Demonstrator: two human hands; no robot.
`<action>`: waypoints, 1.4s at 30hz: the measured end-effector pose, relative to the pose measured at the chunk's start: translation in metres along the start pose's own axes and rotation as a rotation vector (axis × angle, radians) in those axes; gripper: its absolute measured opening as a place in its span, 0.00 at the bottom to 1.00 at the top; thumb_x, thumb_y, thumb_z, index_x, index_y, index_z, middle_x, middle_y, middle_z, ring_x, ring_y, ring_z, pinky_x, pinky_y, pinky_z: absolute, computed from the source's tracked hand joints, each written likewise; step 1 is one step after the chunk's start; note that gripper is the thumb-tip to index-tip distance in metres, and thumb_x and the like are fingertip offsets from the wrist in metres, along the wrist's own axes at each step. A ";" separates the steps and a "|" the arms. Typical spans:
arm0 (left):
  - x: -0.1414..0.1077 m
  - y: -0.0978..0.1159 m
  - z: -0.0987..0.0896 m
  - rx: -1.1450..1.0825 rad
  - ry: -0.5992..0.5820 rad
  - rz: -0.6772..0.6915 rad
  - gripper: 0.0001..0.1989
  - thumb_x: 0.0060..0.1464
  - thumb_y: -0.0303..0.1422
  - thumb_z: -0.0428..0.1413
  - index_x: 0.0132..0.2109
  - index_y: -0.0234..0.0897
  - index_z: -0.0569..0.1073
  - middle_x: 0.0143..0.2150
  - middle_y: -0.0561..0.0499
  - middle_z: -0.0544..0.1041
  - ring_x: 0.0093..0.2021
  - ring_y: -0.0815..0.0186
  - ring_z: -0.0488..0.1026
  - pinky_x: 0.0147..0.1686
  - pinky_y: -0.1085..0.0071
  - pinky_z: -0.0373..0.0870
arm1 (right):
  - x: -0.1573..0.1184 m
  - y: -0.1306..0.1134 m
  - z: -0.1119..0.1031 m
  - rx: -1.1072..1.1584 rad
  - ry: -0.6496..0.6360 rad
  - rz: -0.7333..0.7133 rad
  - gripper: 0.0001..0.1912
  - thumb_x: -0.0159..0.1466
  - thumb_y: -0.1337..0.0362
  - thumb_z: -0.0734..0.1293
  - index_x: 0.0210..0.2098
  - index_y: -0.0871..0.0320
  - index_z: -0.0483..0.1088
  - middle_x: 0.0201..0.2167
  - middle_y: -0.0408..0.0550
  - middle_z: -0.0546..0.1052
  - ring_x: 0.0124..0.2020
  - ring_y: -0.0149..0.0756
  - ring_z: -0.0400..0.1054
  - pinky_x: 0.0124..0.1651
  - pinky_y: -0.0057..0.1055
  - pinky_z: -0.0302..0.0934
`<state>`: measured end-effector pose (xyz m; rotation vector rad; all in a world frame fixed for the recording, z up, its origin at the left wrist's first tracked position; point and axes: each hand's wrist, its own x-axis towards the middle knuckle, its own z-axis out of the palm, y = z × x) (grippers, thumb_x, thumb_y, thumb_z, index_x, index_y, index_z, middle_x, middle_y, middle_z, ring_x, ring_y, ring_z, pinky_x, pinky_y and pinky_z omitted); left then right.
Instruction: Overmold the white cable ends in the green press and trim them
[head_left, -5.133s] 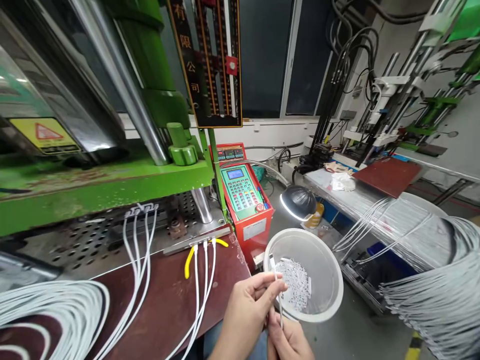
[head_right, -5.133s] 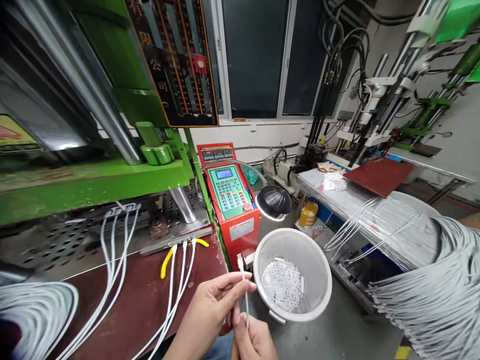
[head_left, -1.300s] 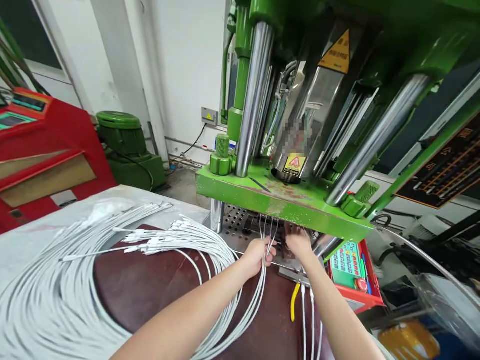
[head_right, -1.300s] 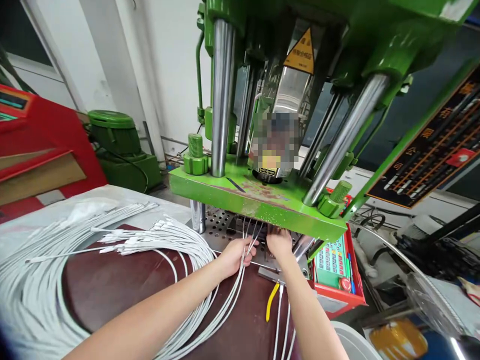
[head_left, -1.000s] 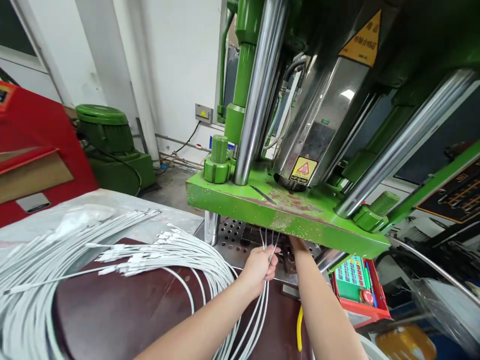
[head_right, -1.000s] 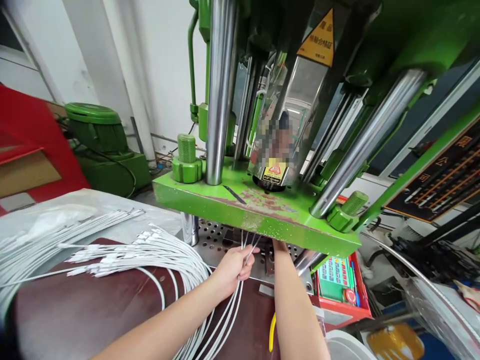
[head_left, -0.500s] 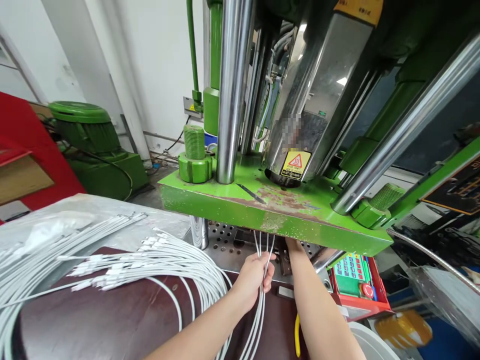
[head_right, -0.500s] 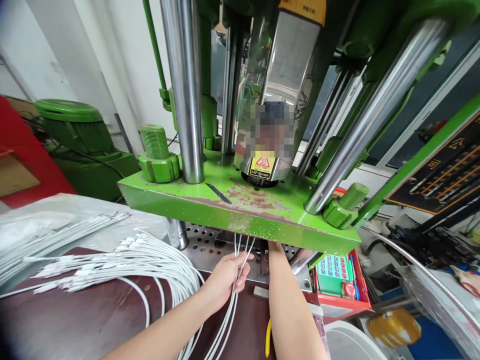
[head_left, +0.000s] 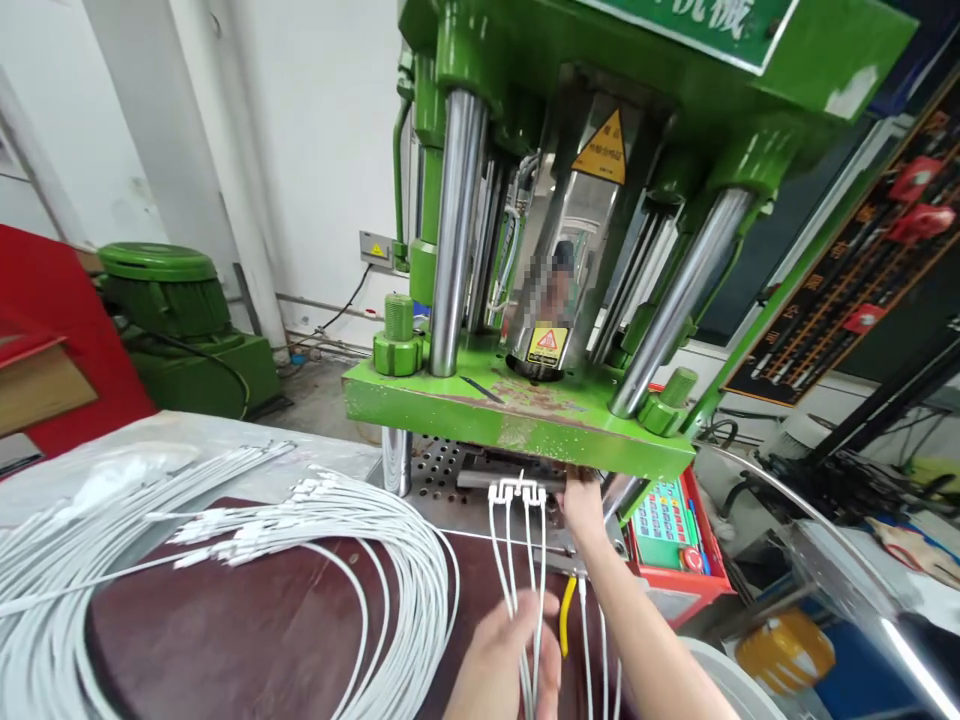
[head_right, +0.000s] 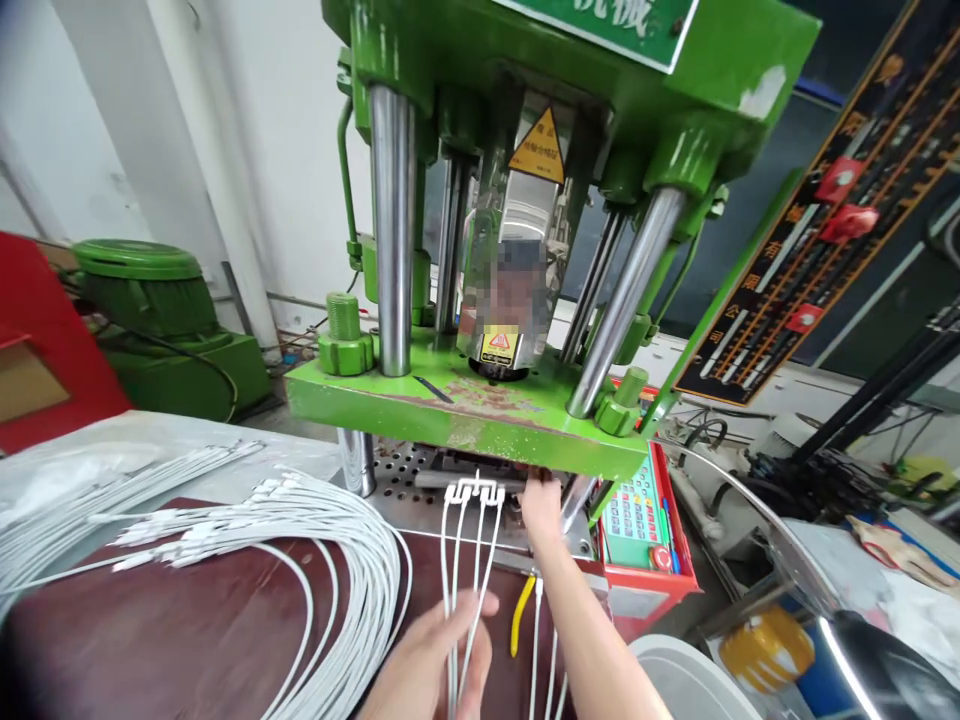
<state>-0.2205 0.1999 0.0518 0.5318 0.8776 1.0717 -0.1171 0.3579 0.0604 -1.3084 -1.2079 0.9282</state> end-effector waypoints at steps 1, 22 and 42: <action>-0.008 -0.013 -0.003 0.032 -0.006 -0.012 0.25 0.42 0.55 0.57 0.36 0.37 0.69 0.15 0.54 0.68 0.13 0.71 0.60 0.15 0.74 0.50 | -0.016 -0.002 -0.008 -0.007 0.015 0.019 0.19 0.67 0.50 0.59 0.36 0.61 0.69 0.27 0.41 0.68 0.22 0.27 0.62 0.24 0.25 0.60; -0.049 0.013 -0.004 0.109 0.307 0.343 0.17 0.47 0.45 0.60 0.31 0.32 0.74 0.13 0.60 0.57 0.17 0.76 0.51 0.18 0.79 0.49 | -0.162 -0.037 -0.084 -0.068 0.017 -0.126 0.24 0.70 0.49 0.51 0.35 0.58 0.69 0.21 0.39 0.62 0.20 0.29 0.57 0.23 0.25 0.56; -0.038 0.009 0.009 0.522 0.210 0.459 0.17 0.55 0.43 0.53 0.30 0.34 0.75 0.11 0.60 0.58 0.16 0.73 0.55 0.21 0.74 0.52 | -0.198 -0.054 -0.115 -1.029 -0.227 -0.844 0.20 0.61 0.72 0.57 0.50 0.68 0.69 0.48 0.58 0.74 0.49 0.47 0.68 0.59 0.51 0.56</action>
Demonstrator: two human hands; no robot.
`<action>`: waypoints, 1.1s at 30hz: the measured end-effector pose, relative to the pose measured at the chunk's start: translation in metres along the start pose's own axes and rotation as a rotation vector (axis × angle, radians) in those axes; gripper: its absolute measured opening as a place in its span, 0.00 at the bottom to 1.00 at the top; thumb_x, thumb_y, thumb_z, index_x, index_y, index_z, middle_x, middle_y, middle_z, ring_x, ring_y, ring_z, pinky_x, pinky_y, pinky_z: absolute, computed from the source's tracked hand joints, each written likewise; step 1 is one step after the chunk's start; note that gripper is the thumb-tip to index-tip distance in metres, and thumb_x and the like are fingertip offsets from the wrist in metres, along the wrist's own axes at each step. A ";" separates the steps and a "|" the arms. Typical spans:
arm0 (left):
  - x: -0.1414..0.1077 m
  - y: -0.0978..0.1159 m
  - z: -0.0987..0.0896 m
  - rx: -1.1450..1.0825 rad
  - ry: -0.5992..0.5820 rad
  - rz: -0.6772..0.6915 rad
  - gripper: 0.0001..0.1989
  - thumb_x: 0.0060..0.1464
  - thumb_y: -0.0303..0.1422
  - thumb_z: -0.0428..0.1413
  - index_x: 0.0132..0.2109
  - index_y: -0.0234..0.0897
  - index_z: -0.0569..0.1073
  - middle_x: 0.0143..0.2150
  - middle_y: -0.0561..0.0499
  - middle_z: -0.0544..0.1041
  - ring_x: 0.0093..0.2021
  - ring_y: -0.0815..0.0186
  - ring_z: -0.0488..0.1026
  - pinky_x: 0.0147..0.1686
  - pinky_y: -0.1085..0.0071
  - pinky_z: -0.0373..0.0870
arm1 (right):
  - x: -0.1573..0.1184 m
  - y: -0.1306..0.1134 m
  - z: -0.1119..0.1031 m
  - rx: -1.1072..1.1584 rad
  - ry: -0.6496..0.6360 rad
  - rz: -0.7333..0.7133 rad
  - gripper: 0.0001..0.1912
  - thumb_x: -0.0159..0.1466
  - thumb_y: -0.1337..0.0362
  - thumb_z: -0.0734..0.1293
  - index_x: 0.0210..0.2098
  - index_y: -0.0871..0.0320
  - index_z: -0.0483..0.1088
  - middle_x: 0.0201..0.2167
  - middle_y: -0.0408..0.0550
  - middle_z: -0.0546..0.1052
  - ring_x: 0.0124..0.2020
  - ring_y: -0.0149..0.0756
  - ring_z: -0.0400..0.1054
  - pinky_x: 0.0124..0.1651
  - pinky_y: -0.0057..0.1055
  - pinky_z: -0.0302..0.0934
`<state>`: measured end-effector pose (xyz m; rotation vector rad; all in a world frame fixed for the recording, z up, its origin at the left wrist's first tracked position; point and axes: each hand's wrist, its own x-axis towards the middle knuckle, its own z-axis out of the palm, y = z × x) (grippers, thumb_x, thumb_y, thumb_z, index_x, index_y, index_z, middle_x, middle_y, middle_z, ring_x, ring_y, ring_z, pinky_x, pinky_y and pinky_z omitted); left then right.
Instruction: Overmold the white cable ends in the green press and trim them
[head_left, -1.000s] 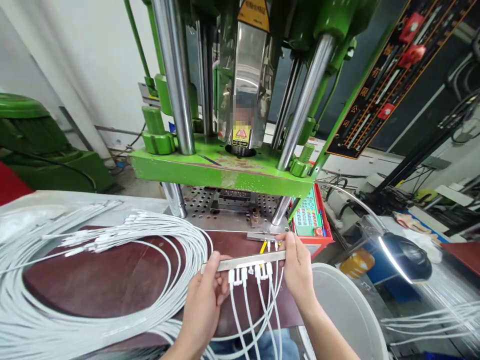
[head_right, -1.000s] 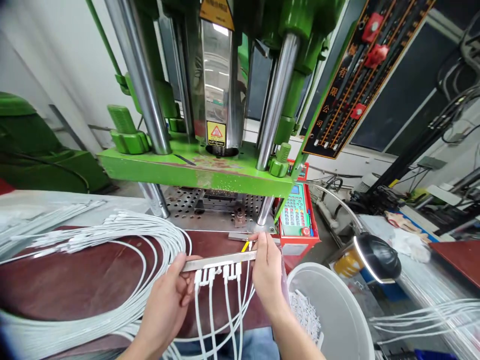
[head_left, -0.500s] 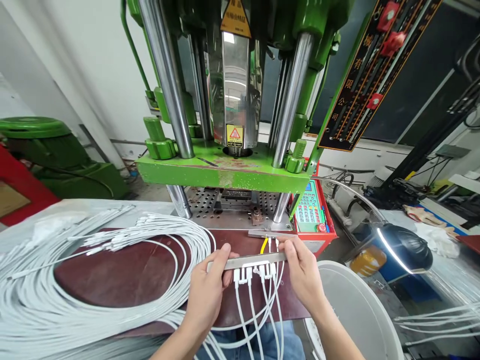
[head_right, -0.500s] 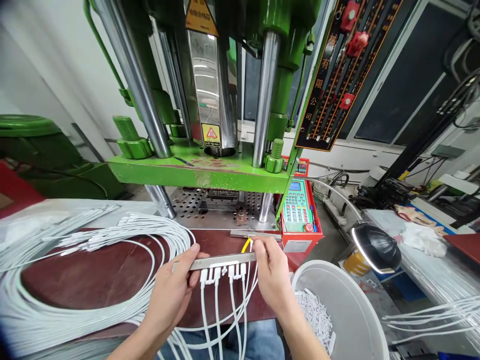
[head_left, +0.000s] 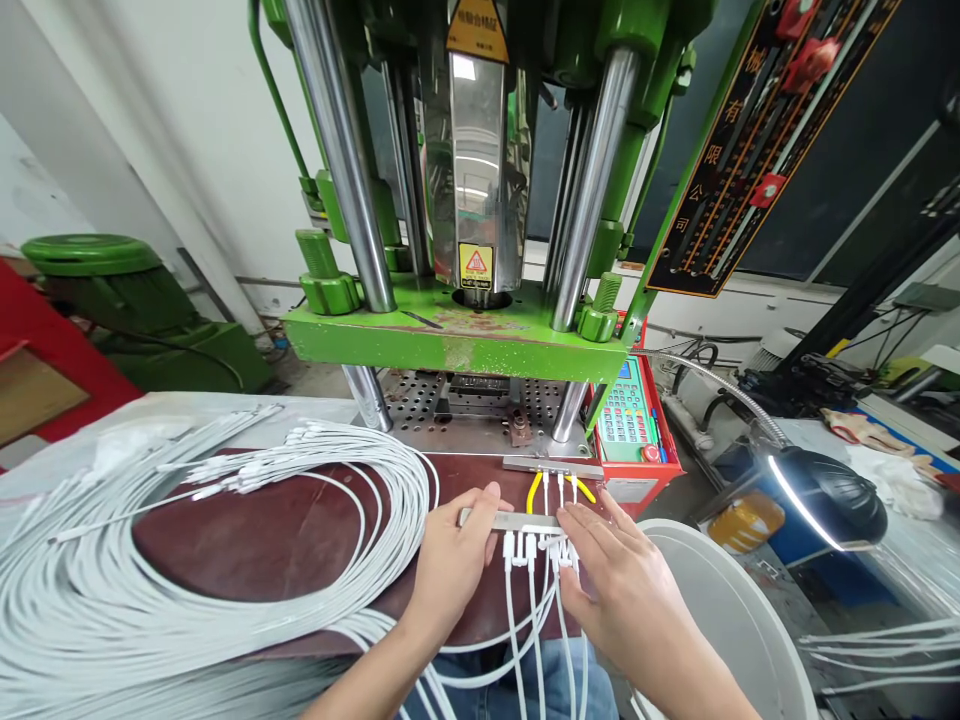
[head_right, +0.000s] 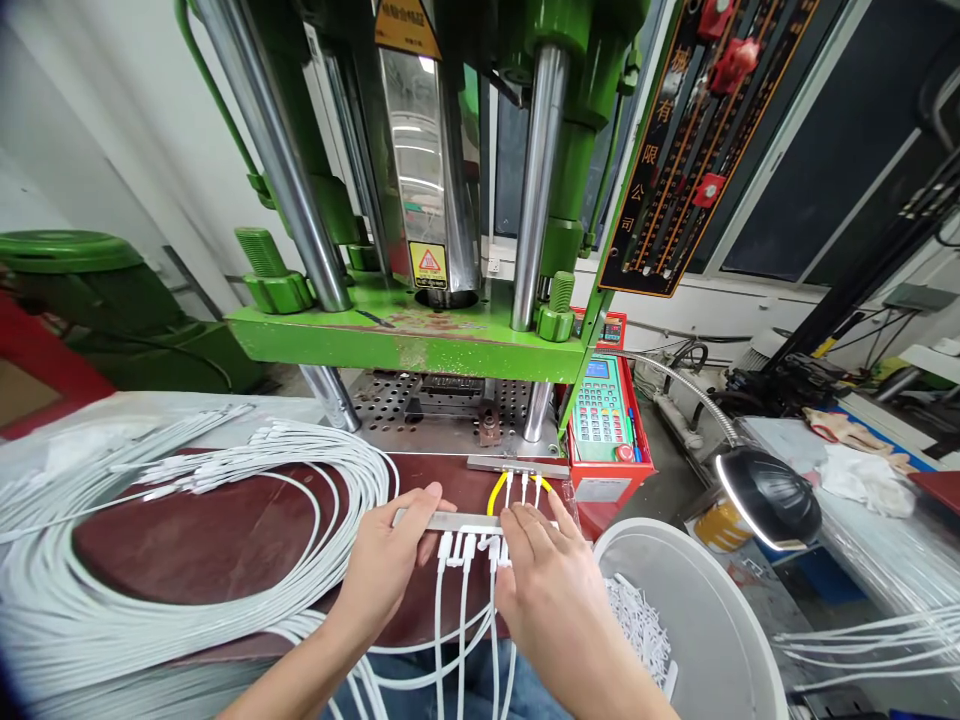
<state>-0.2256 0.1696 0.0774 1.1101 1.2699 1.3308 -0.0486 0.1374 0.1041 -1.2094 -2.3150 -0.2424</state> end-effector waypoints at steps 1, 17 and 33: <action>0.000 0.000 0.000 0.007 -0.012 -0.004 0.17 0.55 0.43 0.53 0.29 0.34 0.75 0.11 0.60 0.58 0.16 0.73 0.55 0.21 0.74 0.53 | 0.000 0.003 -0.002 0.025 -0.008 0.002 0.20 0.60 0.72 0.58 0.49 0.68 0.70 0.48 0.58 0.75 0.49 0.47 0.69 0.58 0.49 0.58; -0.005 -0.001 0.012 0.133 -0.071 0.013 0.21 0.55 0.47 0.50 0.25 0.35 0.71 0.13 0.59 0.58 0.17 0.73 0.55 0.20 0.75 0.54 | 0.006 -0.029 0.004 -0.015 -0.031 0.084 0.25 0.57 0.69 0.63 0.55 0.64 0.64 0.43 0.55 0.74 0.43 0.45 0.68 0.63 0.58 0.44; -0.005 0.004 0.005 0.118 -0.150 0.002 0.20 0.55 0.48 0.51 0.30 0.35 0.75 0.12 0.59 0.58 0.17 0.72 0.56 0.22 0.74 0.55 | -0.089 0.111 -0.047 -0.296 -0.102 0.609 0.23 0.62 0.46 0.57 0.37 0.57 0.72 0.37 0.56 0.77 0.44 0.56 0.69 0.51 0.67 0.48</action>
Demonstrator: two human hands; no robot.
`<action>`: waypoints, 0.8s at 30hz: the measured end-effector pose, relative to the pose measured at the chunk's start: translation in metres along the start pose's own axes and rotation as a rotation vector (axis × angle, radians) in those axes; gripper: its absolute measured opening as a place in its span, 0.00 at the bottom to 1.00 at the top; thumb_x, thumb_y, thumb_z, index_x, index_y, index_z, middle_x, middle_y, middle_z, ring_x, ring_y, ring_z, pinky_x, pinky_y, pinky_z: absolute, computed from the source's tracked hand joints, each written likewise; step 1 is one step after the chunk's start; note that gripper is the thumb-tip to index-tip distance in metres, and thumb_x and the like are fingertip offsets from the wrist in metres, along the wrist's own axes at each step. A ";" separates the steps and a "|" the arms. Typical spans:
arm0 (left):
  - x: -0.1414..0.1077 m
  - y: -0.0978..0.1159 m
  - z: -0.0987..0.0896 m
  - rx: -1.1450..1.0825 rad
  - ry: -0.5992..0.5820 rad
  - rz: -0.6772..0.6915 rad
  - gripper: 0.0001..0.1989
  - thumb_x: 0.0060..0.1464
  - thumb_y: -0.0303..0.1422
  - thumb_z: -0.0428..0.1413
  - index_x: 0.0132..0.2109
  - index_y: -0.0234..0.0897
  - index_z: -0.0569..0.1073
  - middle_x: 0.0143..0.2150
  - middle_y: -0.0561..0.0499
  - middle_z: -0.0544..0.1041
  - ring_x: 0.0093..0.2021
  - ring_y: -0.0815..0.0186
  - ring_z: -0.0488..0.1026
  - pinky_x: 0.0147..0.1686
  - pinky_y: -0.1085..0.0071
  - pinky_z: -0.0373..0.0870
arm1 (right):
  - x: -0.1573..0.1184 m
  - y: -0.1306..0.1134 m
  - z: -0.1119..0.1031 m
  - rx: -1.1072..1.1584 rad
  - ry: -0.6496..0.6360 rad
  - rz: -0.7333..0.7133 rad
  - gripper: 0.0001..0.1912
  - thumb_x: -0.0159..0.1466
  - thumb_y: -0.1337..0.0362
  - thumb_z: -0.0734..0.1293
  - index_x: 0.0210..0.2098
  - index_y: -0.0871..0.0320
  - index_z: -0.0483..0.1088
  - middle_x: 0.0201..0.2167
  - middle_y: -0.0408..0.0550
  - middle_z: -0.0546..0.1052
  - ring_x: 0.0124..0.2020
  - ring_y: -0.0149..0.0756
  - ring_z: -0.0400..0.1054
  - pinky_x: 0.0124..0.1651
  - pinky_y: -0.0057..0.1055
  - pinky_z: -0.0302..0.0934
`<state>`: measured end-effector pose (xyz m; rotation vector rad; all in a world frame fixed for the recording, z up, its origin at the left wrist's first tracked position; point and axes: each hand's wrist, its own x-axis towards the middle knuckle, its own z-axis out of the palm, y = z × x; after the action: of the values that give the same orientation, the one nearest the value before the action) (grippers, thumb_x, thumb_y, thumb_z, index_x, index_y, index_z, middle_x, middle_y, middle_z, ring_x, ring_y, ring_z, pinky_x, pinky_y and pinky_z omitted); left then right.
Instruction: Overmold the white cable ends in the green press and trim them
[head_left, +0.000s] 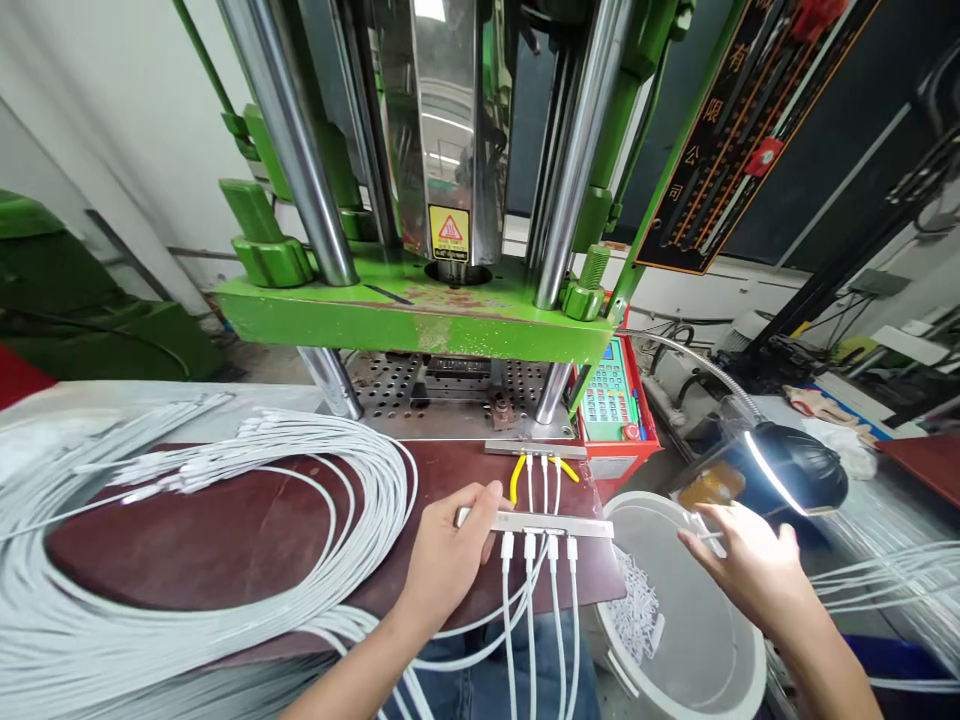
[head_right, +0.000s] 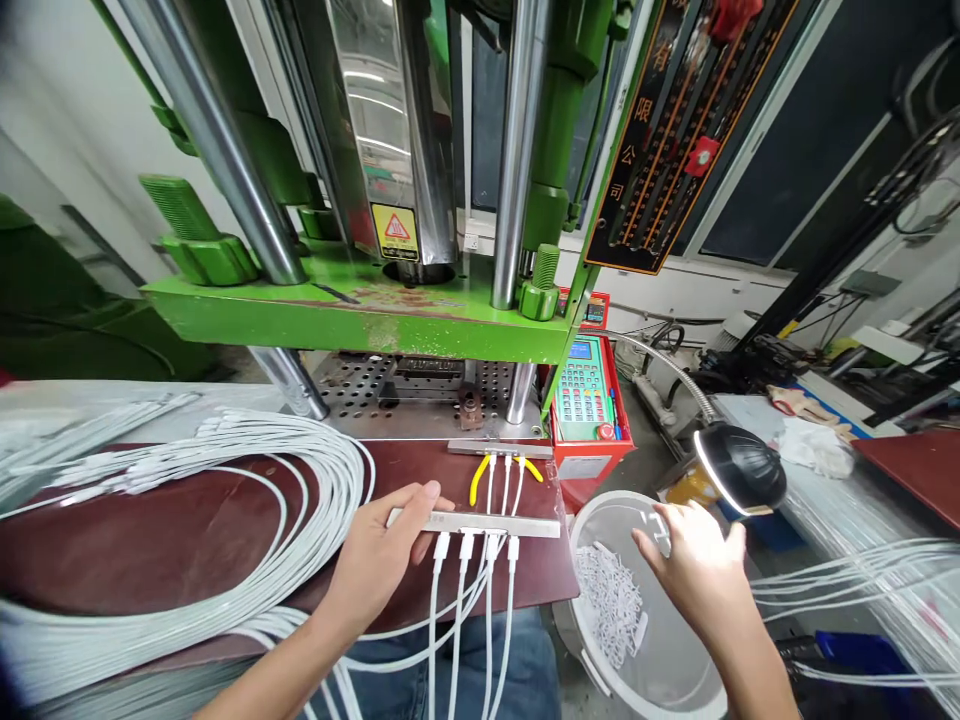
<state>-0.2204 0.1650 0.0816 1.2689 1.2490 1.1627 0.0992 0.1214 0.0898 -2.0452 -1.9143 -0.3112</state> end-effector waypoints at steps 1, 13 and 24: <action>0.001 0.003 0.002 0.008 -0.017 0.015 0.20 0.56 0.47 0.50 0.30 0.35 0.75 0.12 0.59 0.58 0.17 0.72 0.56 0.23 0.74 0.55 | -0.002 0.004 -0.001 -0.023 0.002 0.019 0.25 0.63 0.45 0.56 0.37 0.58 0.72 0.38 0.58 0.77 0.46 0.58 0.68 0.50 0.66 0.50; 0.003 0.018 0.037 -0.119 -0.289 -0.033 0.22 0.55 0.52 0.49 0.33 0.36 0.71 0.21 0.56 0.66 0.22 0.69 0.62 0.25 0.74 0.59 | 0.020 -0.109 -0.024 0.594 -0.275 -0.209 0.14 0.67 0.55 0.62 0.32 0.57 0.71 0.27 0.41 0.72 0.28 0.31 0.65 0.31 0.26 0.54; -0.030 -0.022 0.052 -0.074 -0.684 -0.102 0.25 0.59 0.50 0.42 0.23 0.37 0.63 0.20 0.56 0.62 0.24 0.69 0.59 0.28 0.73 0.56 | 0.048 -0.105 -0.010 0.787 -0.405 -0.019 0.28 0.66 0.46 0.55 0.18 0.58 0.54 0.19 0.37 0.50 0.21 0.26 0.45 0.22 0.25 0.41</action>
<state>-0.1708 0.1339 0.0559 1.3674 0.7402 0.6053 -0.0008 0.1677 0.1257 -1.6073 -1.8327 0.7901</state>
